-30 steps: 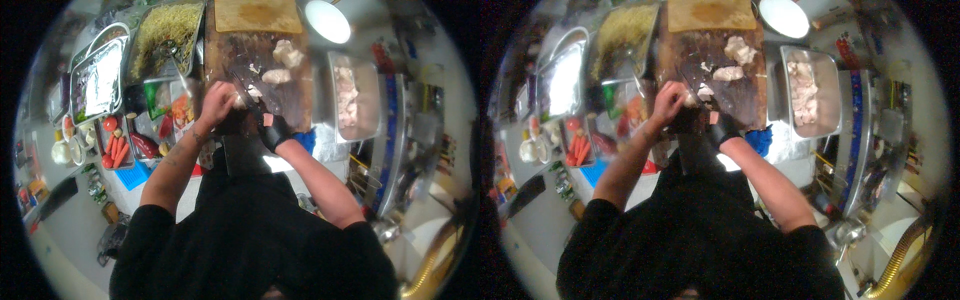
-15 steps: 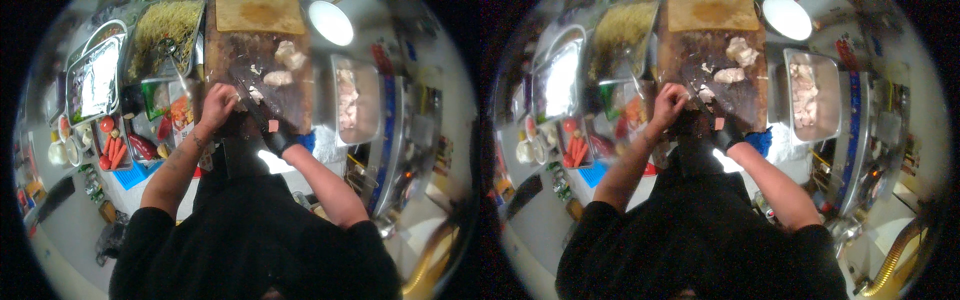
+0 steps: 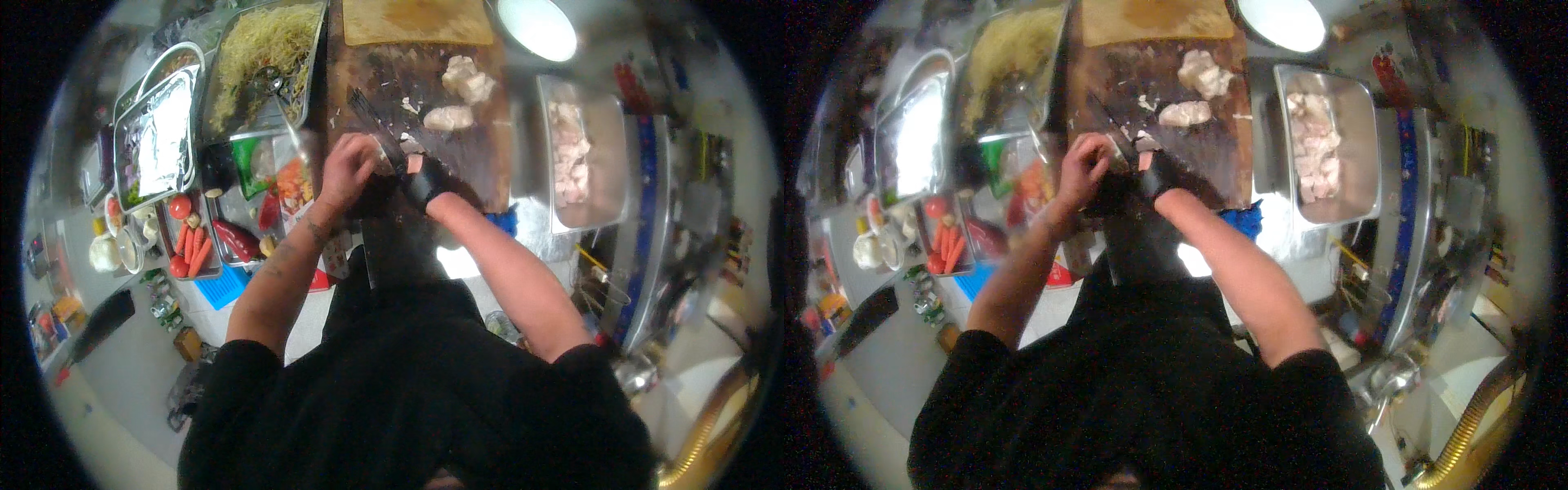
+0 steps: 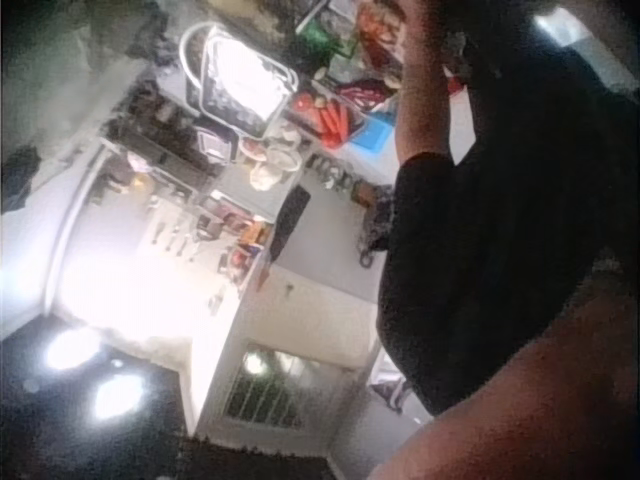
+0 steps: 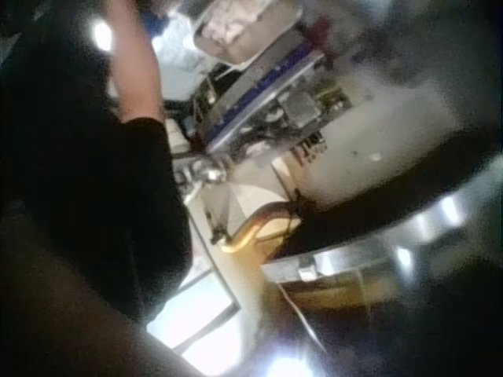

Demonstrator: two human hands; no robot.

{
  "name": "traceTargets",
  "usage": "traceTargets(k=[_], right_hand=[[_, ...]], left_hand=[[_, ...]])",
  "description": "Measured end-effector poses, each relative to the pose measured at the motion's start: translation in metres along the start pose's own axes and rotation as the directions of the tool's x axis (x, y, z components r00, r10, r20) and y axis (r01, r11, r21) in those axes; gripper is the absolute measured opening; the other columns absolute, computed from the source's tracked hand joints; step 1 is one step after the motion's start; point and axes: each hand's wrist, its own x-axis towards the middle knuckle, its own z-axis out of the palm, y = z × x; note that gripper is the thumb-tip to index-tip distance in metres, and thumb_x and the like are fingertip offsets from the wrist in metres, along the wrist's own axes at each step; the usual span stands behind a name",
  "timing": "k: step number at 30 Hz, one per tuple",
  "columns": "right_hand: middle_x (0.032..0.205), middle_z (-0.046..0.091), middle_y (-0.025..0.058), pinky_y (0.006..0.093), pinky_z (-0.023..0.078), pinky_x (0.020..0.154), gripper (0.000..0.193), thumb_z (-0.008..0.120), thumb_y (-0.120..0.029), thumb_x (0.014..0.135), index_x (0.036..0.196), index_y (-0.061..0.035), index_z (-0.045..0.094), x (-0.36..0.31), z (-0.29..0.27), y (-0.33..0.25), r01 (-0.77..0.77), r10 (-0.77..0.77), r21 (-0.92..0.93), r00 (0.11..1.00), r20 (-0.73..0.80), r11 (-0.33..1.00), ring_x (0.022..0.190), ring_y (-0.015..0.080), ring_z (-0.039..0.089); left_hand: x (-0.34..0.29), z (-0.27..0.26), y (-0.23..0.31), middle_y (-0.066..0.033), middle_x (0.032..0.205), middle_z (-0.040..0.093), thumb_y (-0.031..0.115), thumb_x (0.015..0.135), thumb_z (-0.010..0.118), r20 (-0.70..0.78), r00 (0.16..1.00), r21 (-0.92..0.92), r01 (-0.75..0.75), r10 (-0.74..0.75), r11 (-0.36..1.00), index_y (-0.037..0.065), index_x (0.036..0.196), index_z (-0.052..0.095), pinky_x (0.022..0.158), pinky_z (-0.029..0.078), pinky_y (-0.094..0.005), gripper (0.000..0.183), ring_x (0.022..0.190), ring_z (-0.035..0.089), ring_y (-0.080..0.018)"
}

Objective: The person transfers sliced raw meat from a tray into a wok on a stove and adds seasoning. Then they unwrap a cooked chicken breast, place it on a cutting board, and slice it into smaller pieces with a cleaver.

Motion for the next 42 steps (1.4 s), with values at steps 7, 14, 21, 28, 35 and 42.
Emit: traceTargets(k=[7,14,21,28,35,42], right_hand=[[0.111,0.073,0.025,0.0532,0.055,0.087,0.041,0.056,-0.016,0.098,0.137,-0.0153,0.067,-0.018,-0.023,-0.026,0.0,-0.01,-0.187,0.999,-0.051,0.982,0.102,0.0474,0.069],[0.106,0.074,0.0242,0.0485,0.056,0.086,0.038,0.055,-0.016,0.1,0.135,-0.0132,0.068,-0.056,-0.017,-0.017,0.073,-0.081,-0.089,0.993,-0.087,0.993,0.099,0.0411,0.072],[0.113,0.073,0.0249,0.0476,0.055,0.091,0.034,0.063,-0.019,0.095,0.125,-0.0058,0.071,-0.044,-0.017,-0.027,-0.07,0.069,-0.072,0.997,-0.028,0.995,0.106,0.0404,0.071],[0.128,0.069,0.0264,0.0472,0.051,0.103,0.044,0.07,-0.025,0.092,0.129,-0.0022,0.067,-0.016,-0.013,-0.042,0.0,-0.005,-0.19,1.0,-0.023,0.982,0.119,0.0417,0.066],[0.146,0.059,0.0222,0.0456,0.043,0.115,0.05,0.067,-0.024,0.096,0.143,-0.0099,0.061,-0.046,-0.021,-0.035,0.178,-0.191,-0.182,0.98,-0.053,0.967,0.134,0.0408,0.055],[0.123,0.071,0.0222,0.0461,0.05,0.104,0.035,0.068,-0.026,0.093,0.121,-0.0054,0.071,-0.025,-0.002,-0.024,0.117,-0.131,-0.211,0.99,-0.051,0.97,0.119,0.0391,0.065]], left_hand=[[0.0,0.004,-0.006,-0.0116,0.115,0.065,-0.002,0.089,0.072,-0.041,0.997,-0.003,-0.069,0.069,0.998,0.004,0.107,0.068,0.089,0.056,-0.0323,0.019,0.103,0.065,-0.0237],[0.002,0.002,-0.005,-0.0091,0.112,0.062,-0.001,0.091,0.072,0.002,1.0,-0.043,-0.023,0.023,0.999,0.003,0.106,0.065,0.087,0.054,-0.0295,0.017,0.102,0.063,-0.0178],[0.001,-0.001,-0.003,-0.008,0.11,0.062,-0.001,0.091,0.073,0.031,0.999,-0.024,-0.028,0.029,0.999,0.004,0.107,0.065,0.085,0.053,-0.0279,0.018,0.097,0.062,-0.0168],[0.004,0.0,-0.003,-0.0124,0.11,0.065,0.002,0.085,0.073,0.001,1.0,-0.006,-0.025,0.025,1.0,0.007,0.11,0.067,0.086,0.055,-0.0395,0.026,0.1,0.066,-0.0351],[-0.004,0.003,-0.004,-0.0127,0.112,0.066,0.004,0.086,0.075,-0.019,1.0,-0.027,0.014,-0.014,1.0,0.006,0.111,0.067,0.085,0.056,-0.0397,0.027,0.102,0.067,-0.0348],[0.001,-0.002,-0.001,-0.0119,0.116,0.066,0.004,0.092,0.077,0.012,0.999,-0.013,0.032,-0.032,0.999,0.003,0.113,0.067,0.083,0.057,-0.032,0.024,0.097,0.068,-0.0242]])
